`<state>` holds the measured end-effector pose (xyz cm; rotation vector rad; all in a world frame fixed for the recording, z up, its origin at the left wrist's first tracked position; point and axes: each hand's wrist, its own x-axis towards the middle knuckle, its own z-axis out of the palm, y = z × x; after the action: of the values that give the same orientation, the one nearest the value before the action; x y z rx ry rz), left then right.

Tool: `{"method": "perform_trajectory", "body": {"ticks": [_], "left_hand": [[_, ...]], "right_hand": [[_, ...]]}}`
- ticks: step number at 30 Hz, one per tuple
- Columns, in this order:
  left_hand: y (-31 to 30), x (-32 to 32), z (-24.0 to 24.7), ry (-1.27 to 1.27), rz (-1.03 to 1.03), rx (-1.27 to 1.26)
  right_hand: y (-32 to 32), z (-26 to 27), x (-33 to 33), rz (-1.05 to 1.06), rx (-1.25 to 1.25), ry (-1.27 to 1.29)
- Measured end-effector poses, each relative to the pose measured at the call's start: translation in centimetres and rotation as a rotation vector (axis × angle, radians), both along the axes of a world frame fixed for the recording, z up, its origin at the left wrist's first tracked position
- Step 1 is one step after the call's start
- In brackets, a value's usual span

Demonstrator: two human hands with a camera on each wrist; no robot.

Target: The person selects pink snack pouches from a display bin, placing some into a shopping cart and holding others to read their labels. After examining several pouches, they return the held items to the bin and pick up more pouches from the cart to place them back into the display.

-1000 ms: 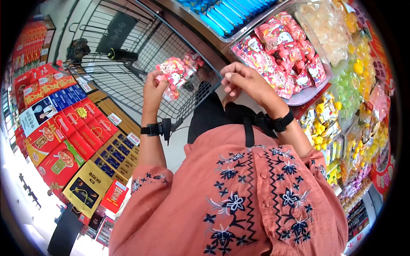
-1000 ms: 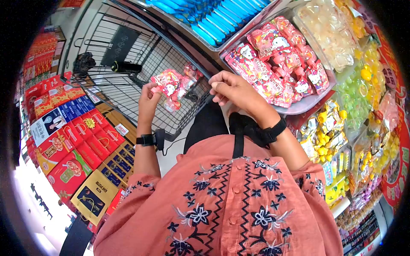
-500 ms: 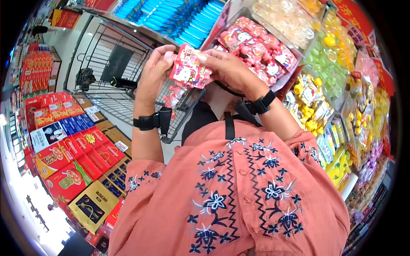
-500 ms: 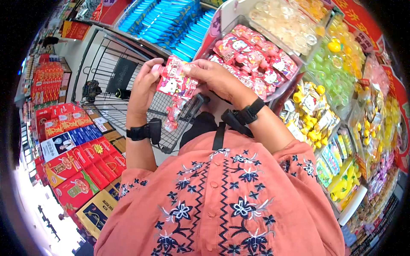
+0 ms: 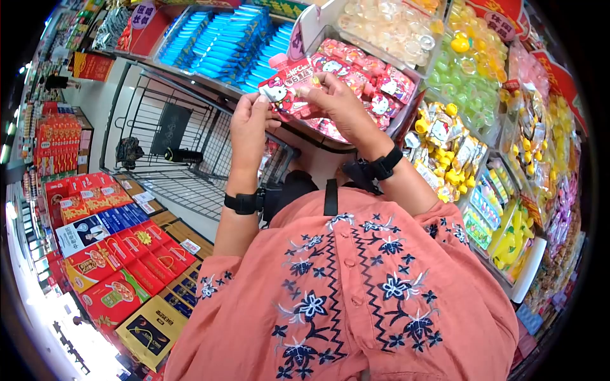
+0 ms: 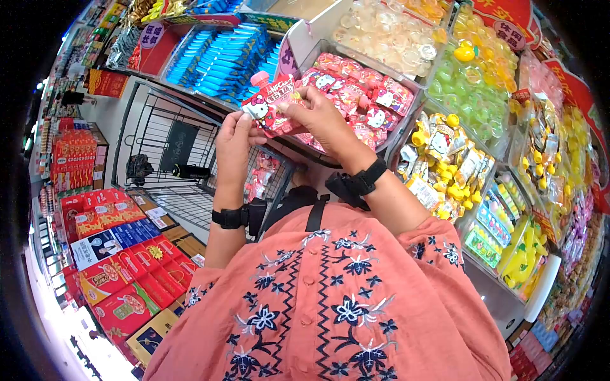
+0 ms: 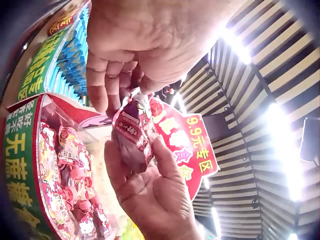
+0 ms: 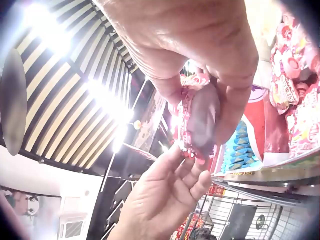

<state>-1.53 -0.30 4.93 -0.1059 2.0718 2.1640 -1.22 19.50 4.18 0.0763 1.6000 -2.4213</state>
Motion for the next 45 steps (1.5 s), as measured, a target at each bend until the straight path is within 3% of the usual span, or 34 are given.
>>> {"method": "perform_trajectory", "body": {"ticks": [4, 7, 10, 14, 18, 21, 23, 30, 38, 45], "left_hand": [[-0.1, 0.3, -0.4, -0.007, 0.029, 0.015], [-0.1, 0.3, -1.1, -0.026, 0.048, 0.122], [-0.1, 0.2, -1.5, -0.066, 0.033, 0.194], [1.8, 1.3, 1.6, -0.155, -0.017, 0.186], [2.5, 1.5, -0.3, -0.040, 0.003, 0.290], [2.3, 1.4, -1.2, -0.041, 0.007, 0.279], [2.5, 1.8, -0.7, -0.026, 0.060, 0.140], [1.7, 1.7, -2.7, 0.028, 0.063, -0.016], [2.7, 2.0, -2.8, -0.130, 0.017, 0.147], [1.4, 1.1, -3.2, -0.254, -0.089, 0.062]], "right_hand": [[0.9, 0.0, 0.4, 0.043, 0.094, -0.002], [0.2, -1.1, 0.2, 0.007, -0.133, -0.013], [0.1, -0.2, 0.5, -0.023, -0.159, -0.028], [0.0, -1.0, 0.6, -0.051, 0.010, 0.042], [-0.1, -1.4, 0.5, -0.022, 0.185, 0.069], [-0.1, -1.3, 0.6, -0.033, 0.161, 0.051], [0.0, -2.1, 0.7, -0.021, 0.123, 0.049], [0.1, -3.9, 0.6, -0.033, 0.285, 0.106], [0.8, -5.2, 1.1, -0.023, -0.001, -0.083], [2.2, -6.0, 1.7, 0.030, 0.100, -0.087]]}}
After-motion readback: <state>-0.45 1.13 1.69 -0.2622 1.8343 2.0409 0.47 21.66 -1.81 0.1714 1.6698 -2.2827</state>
